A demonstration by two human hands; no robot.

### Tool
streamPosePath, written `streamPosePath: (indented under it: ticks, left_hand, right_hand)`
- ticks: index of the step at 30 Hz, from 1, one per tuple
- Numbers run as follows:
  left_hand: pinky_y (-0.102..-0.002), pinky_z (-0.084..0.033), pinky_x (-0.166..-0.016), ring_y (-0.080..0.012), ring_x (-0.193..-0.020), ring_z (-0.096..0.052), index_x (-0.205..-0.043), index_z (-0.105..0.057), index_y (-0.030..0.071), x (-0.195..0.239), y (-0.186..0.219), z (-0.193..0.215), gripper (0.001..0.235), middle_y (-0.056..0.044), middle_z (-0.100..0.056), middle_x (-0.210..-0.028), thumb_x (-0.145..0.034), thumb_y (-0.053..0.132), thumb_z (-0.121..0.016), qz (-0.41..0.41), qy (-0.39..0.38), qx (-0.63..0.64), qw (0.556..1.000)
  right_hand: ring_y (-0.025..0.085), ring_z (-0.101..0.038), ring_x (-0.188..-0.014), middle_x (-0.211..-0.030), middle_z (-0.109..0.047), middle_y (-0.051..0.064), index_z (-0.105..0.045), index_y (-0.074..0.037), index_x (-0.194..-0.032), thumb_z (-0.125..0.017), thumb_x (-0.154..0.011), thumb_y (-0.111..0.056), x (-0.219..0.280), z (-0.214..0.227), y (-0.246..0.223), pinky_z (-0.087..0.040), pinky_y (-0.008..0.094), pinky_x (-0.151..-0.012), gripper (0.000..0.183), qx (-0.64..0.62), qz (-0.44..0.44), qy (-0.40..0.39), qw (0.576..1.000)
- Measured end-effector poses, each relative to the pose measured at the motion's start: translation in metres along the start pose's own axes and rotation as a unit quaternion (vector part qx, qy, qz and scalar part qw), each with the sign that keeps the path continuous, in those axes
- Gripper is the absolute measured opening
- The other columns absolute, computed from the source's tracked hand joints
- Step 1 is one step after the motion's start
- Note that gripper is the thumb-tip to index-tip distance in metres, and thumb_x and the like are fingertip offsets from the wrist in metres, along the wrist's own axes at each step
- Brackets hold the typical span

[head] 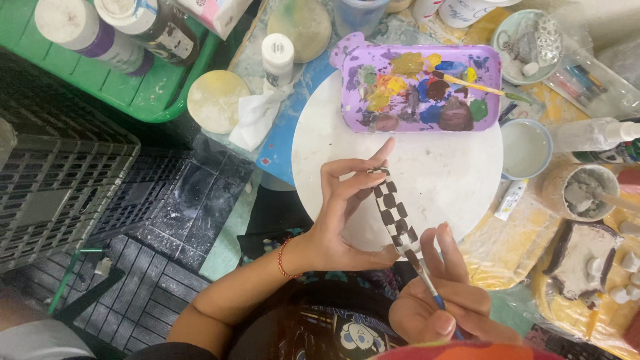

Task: The person paints a checkered pattern on the rim of a small ceramic bowl and adds yellow details to the interior using a thin brush.

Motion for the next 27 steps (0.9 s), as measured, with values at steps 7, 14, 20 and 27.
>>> streamPosePath:
  ticks: [7,14,20,27]
  left_hand:
    - [-0.049,-0.034,-0.130,-0.0410,-0.158,-0.021,-0.159,-0.032,0.021,0.002,-0.003,0.003,0.100,-0.004,-0.025,-0.149,-0.082,0.006,-0.094,-0.016,0.007,0.011,1.000]
    - [-0.049,-0.027,-0.132,-0.0428,-0.156,-0.022,-0.159,-0.030,0.025,0.000,-0.005,0.003,0.105,-0.006,-0.024,-0.151,-0.078,0.008,-0.095,-0.027,0.016,-0.001,0.999]
    - [-0.048,-0.026,-0.132,-0.0423,-0.157,-0.022,-0.159,-0.030,0.026,-0.001,-0.004,0.003,0.104,-0.005,-0.025,-0.151,-0.079,0.007,-0.095,-0.035,0.023,-0.008,0.999]
    - [-0.049,-0.026,-0.132,-0.0415,-0.156,-0.023,-0.158,-0.032,0.025,-0.002,-0.004,0.004,0.103,-0.006,-0.025,-0.151,-0.079,0.005,-0.094,-0.040,0.030,-0.008,0.999]
  right_hand:
    - [0.050,-0.069,-0.109,-0.097,-0.046,0.011,-0.029,0.012,-0.099,-0.036,-0.116,-0.035,0.004,-0.004,-0.002,-0.065,0.049,-0.093,0.051,-0.026,0.034,-0.007,0.999]
    - [0.049,-0.070,-0.108,-0.094,-0.046,0.014,-0.028,0.014,-0.090,-0.031,-0.115,-0.031,0.000,-0.007,-0.003,-0.066,0.048,-0.091,0.051,0.024,0.066,-0.005,0.998]
    - [0.049,-0.068,-0.114,-0.097,-0.050,0.017,-0.028,0.012,-0.086,-0.034,-0.114,-0.036,-0.005,-0.014,-0.007,-0.065,0.050,-0.094,0.056,-0.007,0.036,-0.017,0.999]
    - [0.049,-0.071,-0.105,-0.087,-0.050,0.013,-0.025,0.009,-0.086,-0.039,-0.113,-0.033,-0.012,-0.017,-0.008,-0.066,0.051,-0.090,0.052,-0.027,0.020,-0.002,0.999]
Point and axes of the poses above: each hand's wrist, its own x-axis away from the middle knuckle, its own z-axis out of the back of the hand, y = z × x, the point moved 5 cm from there along -x, towards the middle knuckle
